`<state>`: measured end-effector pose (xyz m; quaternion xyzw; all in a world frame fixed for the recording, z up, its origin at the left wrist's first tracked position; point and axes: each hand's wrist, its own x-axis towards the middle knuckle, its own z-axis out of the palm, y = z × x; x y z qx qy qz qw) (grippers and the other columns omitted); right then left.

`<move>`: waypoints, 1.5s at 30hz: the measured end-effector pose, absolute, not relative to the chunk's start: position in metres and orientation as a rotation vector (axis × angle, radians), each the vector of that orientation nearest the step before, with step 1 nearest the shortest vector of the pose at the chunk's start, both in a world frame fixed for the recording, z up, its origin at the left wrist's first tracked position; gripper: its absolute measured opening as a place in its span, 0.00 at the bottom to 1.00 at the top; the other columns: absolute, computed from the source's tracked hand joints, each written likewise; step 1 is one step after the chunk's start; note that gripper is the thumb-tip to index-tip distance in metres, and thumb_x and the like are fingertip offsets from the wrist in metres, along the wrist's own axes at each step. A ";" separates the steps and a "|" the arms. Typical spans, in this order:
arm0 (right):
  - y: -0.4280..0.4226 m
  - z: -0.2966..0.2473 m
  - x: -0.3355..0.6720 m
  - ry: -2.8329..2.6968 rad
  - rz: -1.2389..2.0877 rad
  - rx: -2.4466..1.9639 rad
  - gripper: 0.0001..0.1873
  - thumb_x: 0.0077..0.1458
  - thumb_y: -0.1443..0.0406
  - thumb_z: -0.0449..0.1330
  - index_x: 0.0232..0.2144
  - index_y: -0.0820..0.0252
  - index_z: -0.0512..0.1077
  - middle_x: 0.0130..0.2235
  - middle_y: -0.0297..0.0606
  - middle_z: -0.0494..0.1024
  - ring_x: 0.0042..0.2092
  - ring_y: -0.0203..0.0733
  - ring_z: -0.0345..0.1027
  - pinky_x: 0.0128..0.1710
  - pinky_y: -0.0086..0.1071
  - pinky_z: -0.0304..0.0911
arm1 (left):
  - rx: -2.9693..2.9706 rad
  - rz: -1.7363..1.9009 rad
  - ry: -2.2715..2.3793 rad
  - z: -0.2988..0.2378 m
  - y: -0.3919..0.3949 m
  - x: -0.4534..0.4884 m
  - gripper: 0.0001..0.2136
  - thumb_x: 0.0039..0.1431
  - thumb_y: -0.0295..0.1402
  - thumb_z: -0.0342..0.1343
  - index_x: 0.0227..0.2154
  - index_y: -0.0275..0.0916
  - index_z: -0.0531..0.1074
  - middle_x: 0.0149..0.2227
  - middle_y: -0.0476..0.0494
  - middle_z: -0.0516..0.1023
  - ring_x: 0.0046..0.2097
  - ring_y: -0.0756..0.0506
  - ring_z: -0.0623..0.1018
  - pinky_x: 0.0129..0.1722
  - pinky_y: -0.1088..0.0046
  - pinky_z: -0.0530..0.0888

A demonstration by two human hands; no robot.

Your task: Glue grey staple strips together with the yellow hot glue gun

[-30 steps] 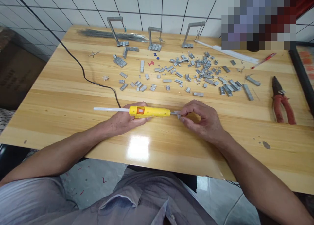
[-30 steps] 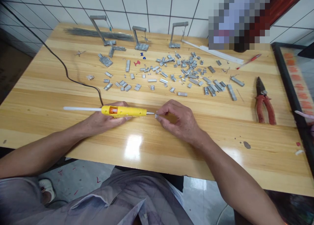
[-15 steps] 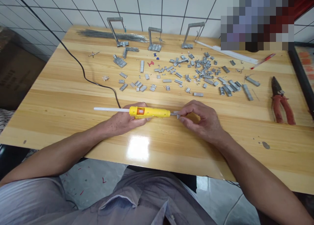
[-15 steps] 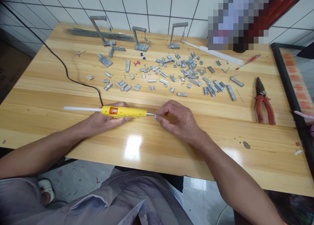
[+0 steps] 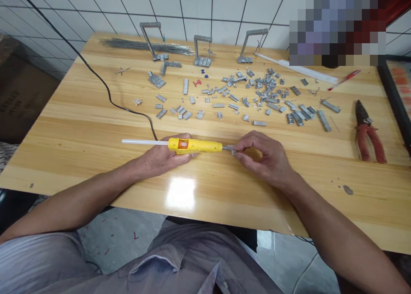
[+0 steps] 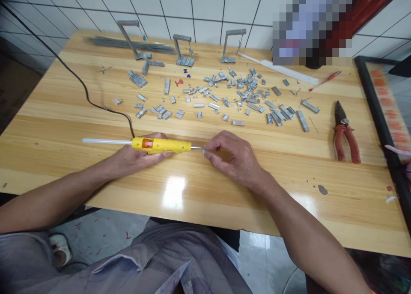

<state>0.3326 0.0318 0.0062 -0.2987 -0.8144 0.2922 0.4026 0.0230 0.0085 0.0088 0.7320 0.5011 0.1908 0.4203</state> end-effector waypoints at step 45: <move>0.031 0.008 0.331 -2.079 0.678 -0.778 0.02 0.64 0.64 0.66 0.36 0.52 0.77 0.33 0.34 0.81 0.34 0.39 0.75 0.36 0.35 0.72 | 1.777 0.470 1.277 0.006 0.009 0.022 0.10 0.64 0.39 0.60 0.33 0.41 0.67 0.28 0.53 0.67 0.29 0.51 0.67 0.28 0.74 0.65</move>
